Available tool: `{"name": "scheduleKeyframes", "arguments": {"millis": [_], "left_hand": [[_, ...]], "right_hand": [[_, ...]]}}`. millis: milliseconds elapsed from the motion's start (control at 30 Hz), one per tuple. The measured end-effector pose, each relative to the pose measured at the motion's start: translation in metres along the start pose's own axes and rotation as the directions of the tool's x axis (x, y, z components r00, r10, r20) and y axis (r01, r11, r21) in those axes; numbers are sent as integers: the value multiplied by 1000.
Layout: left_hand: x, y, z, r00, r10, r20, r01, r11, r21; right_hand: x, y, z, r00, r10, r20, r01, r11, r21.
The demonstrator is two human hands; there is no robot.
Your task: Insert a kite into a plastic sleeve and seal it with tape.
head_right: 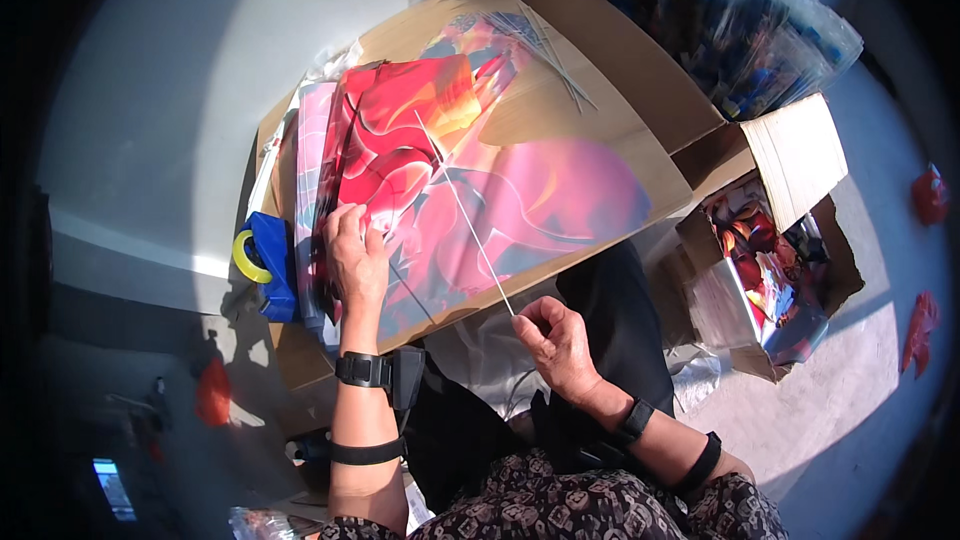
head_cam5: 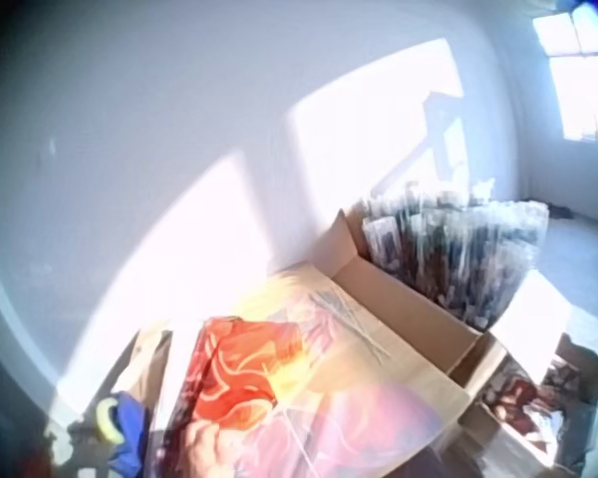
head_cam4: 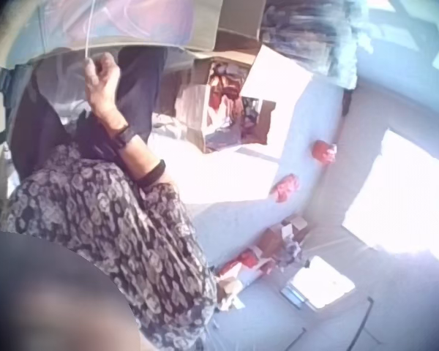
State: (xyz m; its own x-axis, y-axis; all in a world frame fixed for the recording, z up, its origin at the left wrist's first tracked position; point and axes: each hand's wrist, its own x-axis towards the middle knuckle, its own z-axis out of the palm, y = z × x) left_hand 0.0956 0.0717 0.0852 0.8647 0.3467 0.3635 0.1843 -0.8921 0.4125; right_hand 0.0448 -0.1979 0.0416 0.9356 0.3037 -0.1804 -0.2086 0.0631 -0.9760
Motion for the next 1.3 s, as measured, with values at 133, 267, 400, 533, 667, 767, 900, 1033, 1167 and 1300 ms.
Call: {"name": "scheduleKeyframes", "arguments": {"millis": [133,267,400,533,667,767,900,1033,1167,1300], "left_hand": [[-52,56,29,783,-227,579,621,241,-746],[-98,63,41,786,-263,559,587,32,-809],[-120,38,47,915,-293,278,403,658,-635],[-119,33,11,980,56,191,-35,993,-109],[-105,15,3,979,178,96,-176,984,-27],[-92,10,3,980,183,83,-180,983,-39],[-91,9,12,976,176,125,-181,983,30],[-104,15,22,984,177,18,-178,982,59],[-123,24,32,984,152,94,-157,987,43],[-130,23,37,990,97,104,-102,994,47]], "right_hand": [[-2,7,14,1000,-3,29,4,1000,-17],[0,11,19,989,41,141,-31,997,-75],[12,0,14,989,-79,128,115,946,-304],[53,-26,0,773,-597,216,530,420,-737],[84,-35,-8,709,-593,383,570,161,-806],[101,-23,-19,663,-586,467,630,99,-770],[106,-17,-26,699,-550,457,638,192,-746],[107,-15,-33,708,-568,420,637,256,-727],[109,-17,-43,717,-578,390,615,261,-744],[108,-18,-49,716,-576,394,612,247,-751]]}}
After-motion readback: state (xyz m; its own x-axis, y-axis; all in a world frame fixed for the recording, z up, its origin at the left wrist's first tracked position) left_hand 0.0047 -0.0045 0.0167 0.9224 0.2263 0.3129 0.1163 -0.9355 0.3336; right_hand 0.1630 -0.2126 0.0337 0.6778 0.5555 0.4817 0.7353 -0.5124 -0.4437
